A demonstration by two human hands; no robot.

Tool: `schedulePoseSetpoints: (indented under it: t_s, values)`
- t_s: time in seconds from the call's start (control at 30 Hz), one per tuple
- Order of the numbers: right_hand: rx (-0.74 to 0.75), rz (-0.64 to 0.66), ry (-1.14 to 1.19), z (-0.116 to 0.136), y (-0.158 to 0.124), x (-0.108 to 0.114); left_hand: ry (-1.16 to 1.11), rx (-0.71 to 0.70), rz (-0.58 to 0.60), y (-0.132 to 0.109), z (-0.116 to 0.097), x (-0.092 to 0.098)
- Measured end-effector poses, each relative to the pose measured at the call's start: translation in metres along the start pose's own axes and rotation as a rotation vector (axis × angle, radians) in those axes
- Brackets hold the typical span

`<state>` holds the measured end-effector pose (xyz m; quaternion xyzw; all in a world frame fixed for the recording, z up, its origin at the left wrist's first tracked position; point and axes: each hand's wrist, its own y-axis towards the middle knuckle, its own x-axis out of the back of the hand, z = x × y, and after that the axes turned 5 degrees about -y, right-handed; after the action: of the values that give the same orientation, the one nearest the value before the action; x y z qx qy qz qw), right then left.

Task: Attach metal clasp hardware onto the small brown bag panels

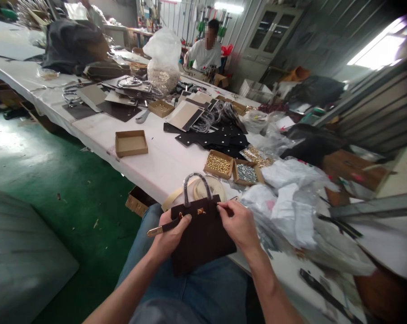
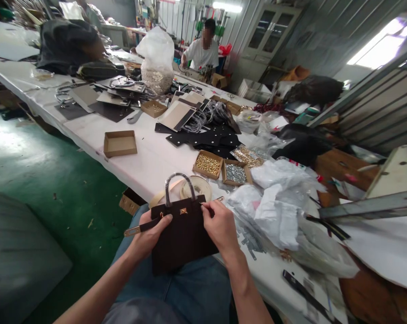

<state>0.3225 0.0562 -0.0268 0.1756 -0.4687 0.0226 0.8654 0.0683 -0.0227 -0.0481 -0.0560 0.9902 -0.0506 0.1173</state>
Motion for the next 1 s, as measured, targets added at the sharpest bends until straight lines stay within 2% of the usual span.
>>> schedulePoseSetpoints:
  t_s: [0.1, 0.3, 0.43, 0.53, 0.57, 0.63, 0.7, 0.73, 0.77, 0.8, 0.87, 0.93, 1.0]
  values:
    - [0.013, 0.025, -0.01, 0.0, 0.002, 0.002, 0.103, -0.083, 0.009, -0.002, -0.006, -0.001]
    - [0.018, 0.074, -0.103, 0.012, 0.005, 0.002, 0.128, -0.125, -0.003, -0.008, -0.01, -0.01]
    - [-0.046, 0.094, -0.261, 0.023, 0.008, -0.002, 0.157, -0.164, 0.086, -0.011, -0.012, -0.014]
    - [-0.053, 0.128, -0.174, 0.022, 0.007, 0.002, 0.134, -0.143, 0.046, -0.011, -0.013, -0.008]
    - [-0.055, 0.109, -0.121, 0.02, 0.005, 0.005, 0.107, -0.116, 0.012, -0.01, -0.013, -0.004]
    - [-0.098, -0.051, -0.086, 0.013, -0.004, 0.011, -0.019, -0.016, -0.027, -0.009, -0.011, 0.006]
    - [-0.215, -0.294, -0.115, 0.006, -0.017, 0.014, -0.229, 0.112, -0.037, -0.009, -0.008, 0.013]
    - [-0.297, -0.375, -0.105, 0.003, -0.024, 0.015, -0.335, 0.172, -0.04, -0.01, -0.007, 0.016]
    - [-0.379, -0.396, -0.057, 0.002, -0.032, 0.015, -0.418, 0.221, -0.037, -0.011, -0.007, 0.017]
    - [-0.453, -0.358, 0.033, 0.002, -0.039, 0.015, -0.47, 0.255, -0.025, -0.013, -0.008, 0.017]
    - [-0.552, -0.178, 0.296, 0.006, -0.05, 0.016, -0.48, 0.289, 0.036, -0.016, -0.013, 0.014]
    - [-0.562, 0.014, 0.549, 0.015, -0.056, 0.021, -0.414, 0.283, 0.1, -0.018, -0.02, 0.01]
    - [-0.512, 0.122, 0.688, 0.023, -0.057, 0.029, -0.351, 0.262, 0.141, -0.019, -0.027, 0.006]
